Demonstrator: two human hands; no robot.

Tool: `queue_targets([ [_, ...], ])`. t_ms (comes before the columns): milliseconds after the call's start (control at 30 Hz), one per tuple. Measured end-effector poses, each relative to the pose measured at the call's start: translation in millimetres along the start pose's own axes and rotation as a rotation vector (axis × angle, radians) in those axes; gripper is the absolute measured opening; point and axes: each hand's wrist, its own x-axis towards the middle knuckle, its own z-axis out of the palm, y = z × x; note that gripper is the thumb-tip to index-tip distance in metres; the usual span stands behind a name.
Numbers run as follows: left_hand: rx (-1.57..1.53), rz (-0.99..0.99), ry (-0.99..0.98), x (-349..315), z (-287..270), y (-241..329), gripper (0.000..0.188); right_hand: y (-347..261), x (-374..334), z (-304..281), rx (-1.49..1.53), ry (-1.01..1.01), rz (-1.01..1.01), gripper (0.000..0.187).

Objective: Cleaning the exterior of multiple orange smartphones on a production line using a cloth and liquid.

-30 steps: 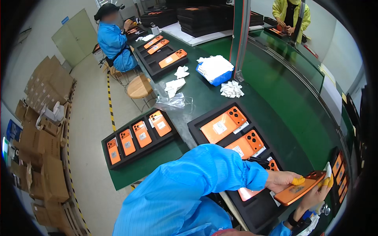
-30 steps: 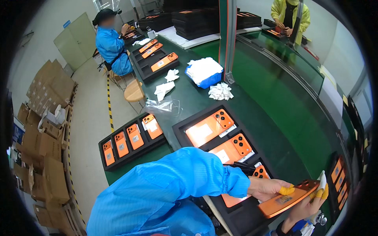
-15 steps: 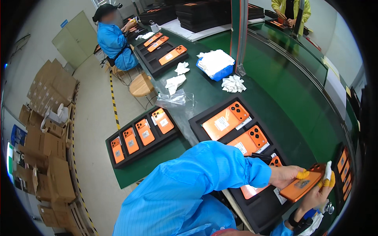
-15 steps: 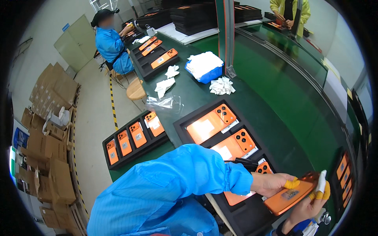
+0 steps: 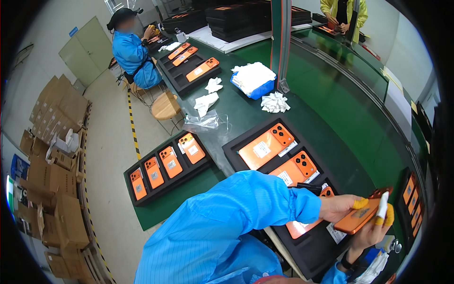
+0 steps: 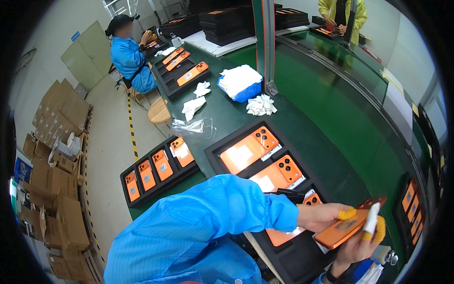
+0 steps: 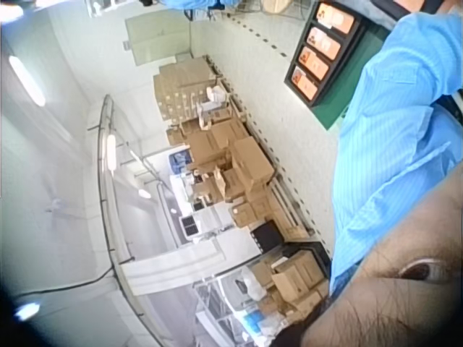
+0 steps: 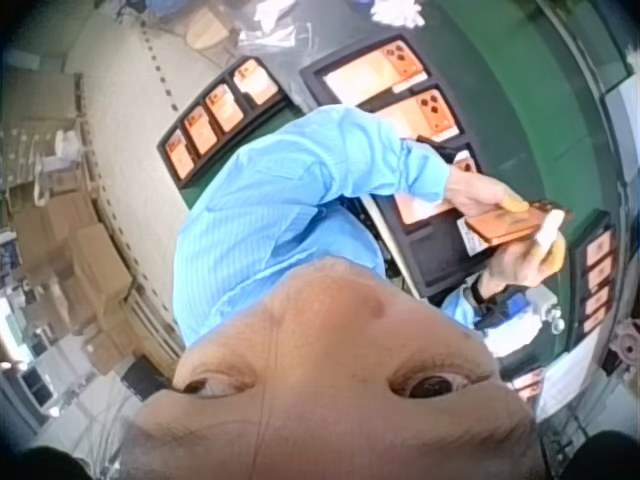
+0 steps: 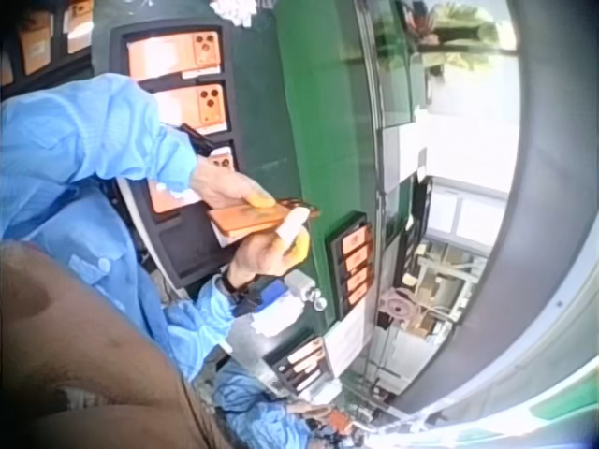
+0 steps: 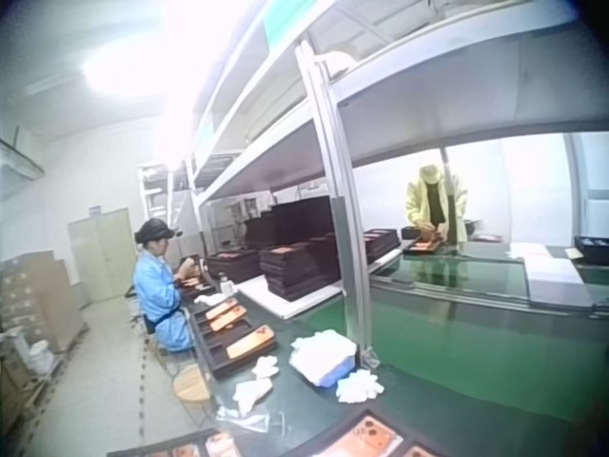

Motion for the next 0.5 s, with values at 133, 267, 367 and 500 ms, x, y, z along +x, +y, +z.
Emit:
queue_targets([
  [133, 0.007, -0.109, 0.007, 1.3, -1.6, -10.0, 0.027, 26.6, 7.3, -6.3, 0.095, 0.053, 0.158, 0.032],
  [267, 0.068, -0.113, 0.042, -1.7, 2.6, -6.3, 0.026, 29.7, 7.9, -7.6, -0.015, 0.046, 0.16, 0.03],
  [367, 0.064, -0.122, 0.077, -1.7, -0.5, -5.4, 0.025, 28.4, 6.7, -6.9, -0.035, 0.017, 0.146, 0.029],
  [500, 0.038, -0.052, 0.044, 1.0, -5.4, -5.0, 0.03, 11.2, 3.8, -0.9, -0.039, 0.001, 0.115, 0.031],
])
